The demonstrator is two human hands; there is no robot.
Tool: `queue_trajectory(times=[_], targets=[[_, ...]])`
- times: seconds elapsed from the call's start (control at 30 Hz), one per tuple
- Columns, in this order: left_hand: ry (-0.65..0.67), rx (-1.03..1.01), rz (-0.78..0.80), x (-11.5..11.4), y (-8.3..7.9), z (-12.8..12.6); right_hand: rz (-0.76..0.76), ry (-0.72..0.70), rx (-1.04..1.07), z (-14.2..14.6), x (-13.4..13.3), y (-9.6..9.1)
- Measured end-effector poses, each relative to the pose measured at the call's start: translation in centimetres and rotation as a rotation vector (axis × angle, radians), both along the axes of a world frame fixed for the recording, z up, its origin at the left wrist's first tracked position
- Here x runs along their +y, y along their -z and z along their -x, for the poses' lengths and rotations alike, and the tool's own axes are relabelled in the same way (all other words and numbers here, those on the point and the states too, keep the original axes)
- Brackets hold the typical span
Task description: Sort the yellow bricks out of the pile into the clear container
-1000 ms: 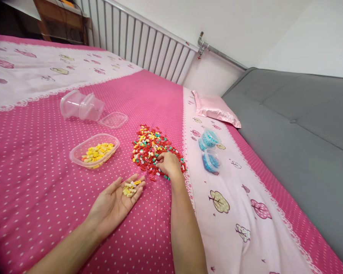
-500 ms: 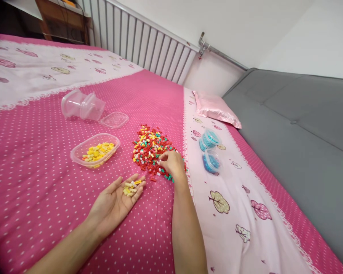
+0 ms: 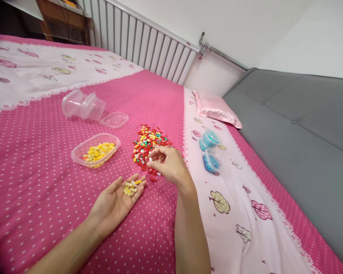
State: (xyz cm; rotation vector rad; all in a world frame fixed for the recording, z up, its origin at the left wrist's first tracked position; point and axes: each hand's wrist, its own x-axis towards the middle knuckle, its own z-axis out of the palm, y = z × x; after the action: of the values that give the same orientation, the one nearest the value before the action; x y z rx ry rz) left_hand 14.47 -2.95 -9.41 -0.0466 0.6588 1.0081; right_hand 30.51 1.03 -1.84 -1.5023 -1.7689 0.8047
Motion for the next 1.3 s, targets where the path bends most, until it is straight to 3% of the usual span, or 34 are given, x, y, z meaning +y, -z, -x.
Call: queue_trajectory(times=[0.13,0.23,0.43,0.63,0.87,1.3], targets=[[-0.013,-0.041,-0.014,-0.1,0.2,0.0,0.035,-0.146,-0.024,1.1,-1.9,-1.6],[-0.021,-0.058,-0.012,-0.1,0.3,0.0,0.067,-0.243,-0.070,1.4,-1.9,-1.3],[-0.020,-0.044,0.017,-0.1,0.2,-0.1,-0.144,-0.004,-0.371,2.6,1.4,2.9],[-0.025,-0.033,0.003,-0.2,0.3,-0.2,-0.380,-0.120,-0.552,4.0,3.4,6.5],[-0.022,-0.019,-0.007,-0.2,0.4,-0.1,-0.425,-0.012,-0.584,3.8,4.0,7.4],[-0.046,0.009,0.004,-0.3,0.2,-0.3,-0.441,-0.040,-0.589,3.9,4.5,8.5]])
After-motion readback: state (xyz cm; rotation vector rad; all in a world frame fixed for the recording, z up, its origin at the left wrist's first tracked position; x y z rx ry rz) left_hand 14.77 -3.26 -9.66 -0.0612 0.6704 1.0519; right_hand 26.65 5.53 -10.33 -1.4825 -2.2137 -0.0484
